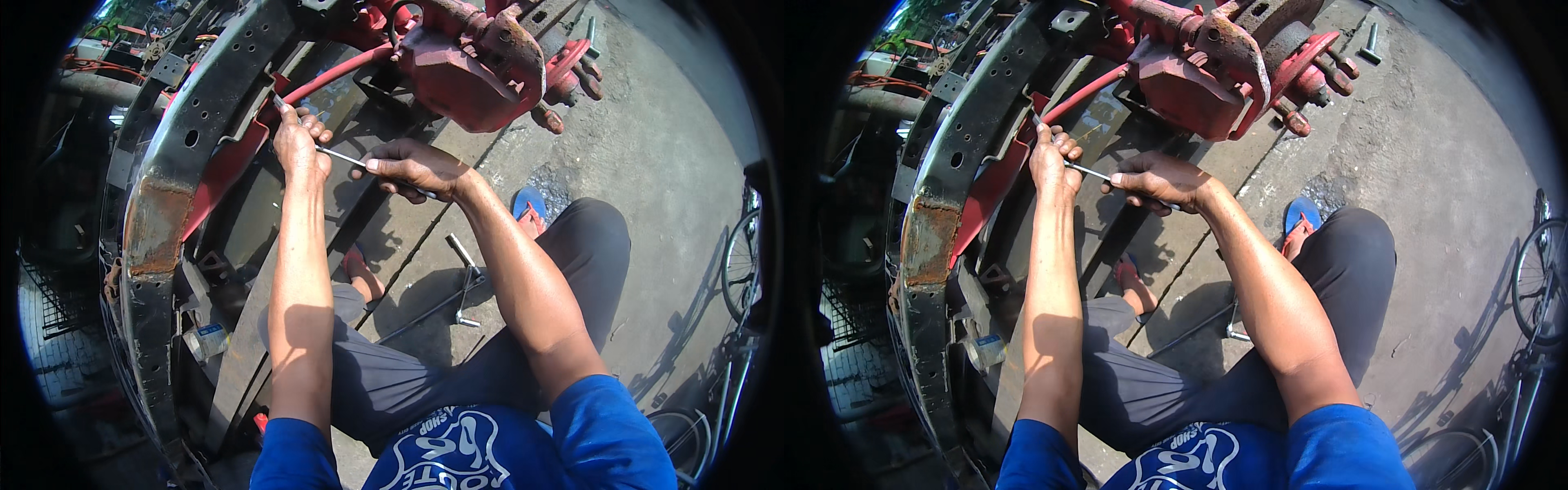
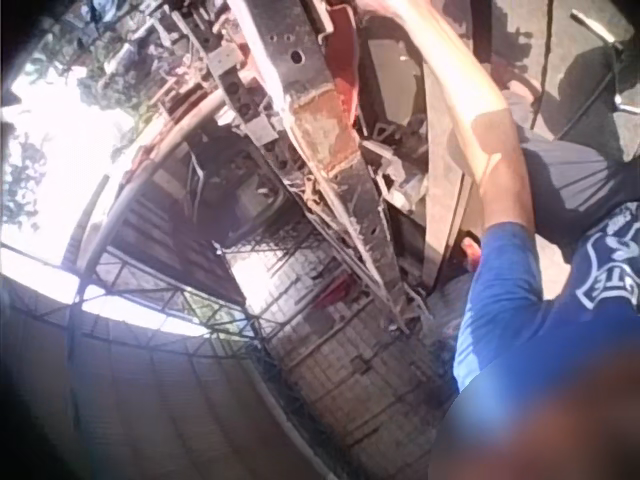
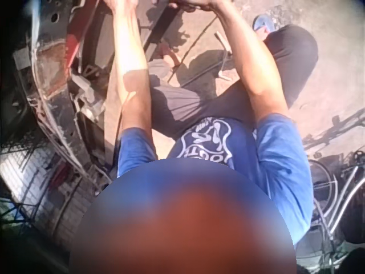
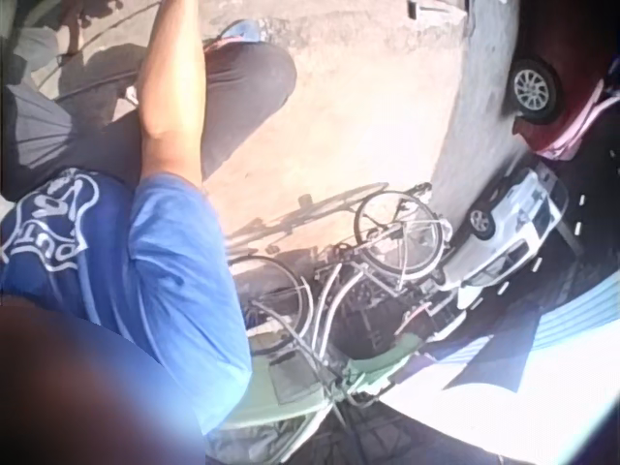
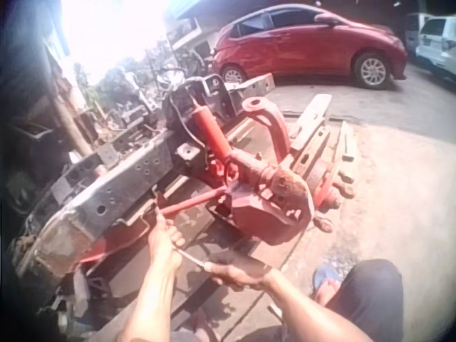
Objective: The person sits on the ground and uses a wrench to tighten bolts on a red vehicle frame. They repeatedly adjust the wrench and reposition their hands to secure fasteners on the frame's side.
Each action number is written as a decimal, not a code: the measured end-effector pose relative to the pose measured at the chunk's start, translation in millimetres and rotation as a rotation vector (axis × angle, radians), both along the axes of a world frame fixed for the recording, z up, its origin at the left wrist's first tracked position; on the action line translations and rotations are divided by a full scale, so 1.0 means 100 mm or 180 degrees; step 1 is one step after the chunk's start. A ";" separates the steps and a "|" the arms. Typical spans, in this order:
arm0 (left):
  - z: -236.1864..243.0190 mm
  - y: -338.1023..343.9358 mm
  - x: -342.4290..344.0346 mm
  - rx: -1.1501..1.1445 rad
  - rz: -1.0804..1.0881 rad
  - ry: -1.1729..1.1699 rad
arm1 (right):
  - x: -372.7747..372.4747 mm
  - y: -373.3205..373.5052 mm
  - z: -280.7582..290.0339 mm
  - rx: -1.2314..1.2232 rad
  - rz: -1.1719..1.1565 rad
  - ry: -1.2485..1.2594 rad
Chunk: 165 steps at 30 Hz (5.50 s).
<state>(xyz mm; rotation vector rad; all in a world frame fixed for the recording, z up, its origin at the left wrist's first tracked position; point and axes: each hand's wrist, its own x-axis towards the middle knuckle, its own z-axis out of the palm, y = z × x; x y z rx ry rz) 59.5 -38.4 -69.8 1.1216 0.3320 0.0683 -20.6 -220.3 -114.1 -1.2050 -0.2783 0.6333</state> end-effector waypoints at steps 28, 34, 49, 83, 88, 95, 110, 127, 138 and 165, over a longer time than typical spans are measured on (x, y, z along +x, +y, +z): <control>0.17 0.41 -0.03 -0.0124 -0.0693 0.0189 | -0.48 0.91 0.16 0.0821 -0.0620 0.0877; 0.29 1.04 0.07 0.0379 -0.1505 0.0493 | -0.62 2.16 0.25 0.0399 -0.1900 0.0225; -0.06 0.59 0.00 0.0437 -0.0701 0.0193 | -0.35 0.86 -0.22 -0.0131 -0.0375 -0.0214; 0.12 0.37 0.09 0.0424 -0.0598 0.0202 | -0.17 0.51 0.04 0.0135 -0.0046 0.0126; 0.15 0.17 0.14 -0.0215 -0.0348 0.0143 | -0.03 0.13 0.19 -0.0098 0.0230 -0.0048; 0.17 0.15 0.01 0.0147 -0.0196 0.0088 | -0.10 0.31 0.13 0.0147 0.0198 0.0081; 0.21 0.50 -0.03 0.0006 -0.0797 0.0291 | -0.48 1.04 0.25 0.0156 -0.0913 0.0577; 0.11 0.81 0.05 0.0528 -0.1021 0.0585 | -0.44 1.36 0.04 -0.0468 -0.1075 -0.0437; 0.03 0.15 0.03 0.0289 -0.0104 0.0170 | -0.10 0.34 0.01 -0.0129 0.0093 -0.0046; 0.17 0.19 0.00 0.0038 -0.0215 0.0210 | -0.06 0.34 0.08 0.0234 0.0293 -0.0019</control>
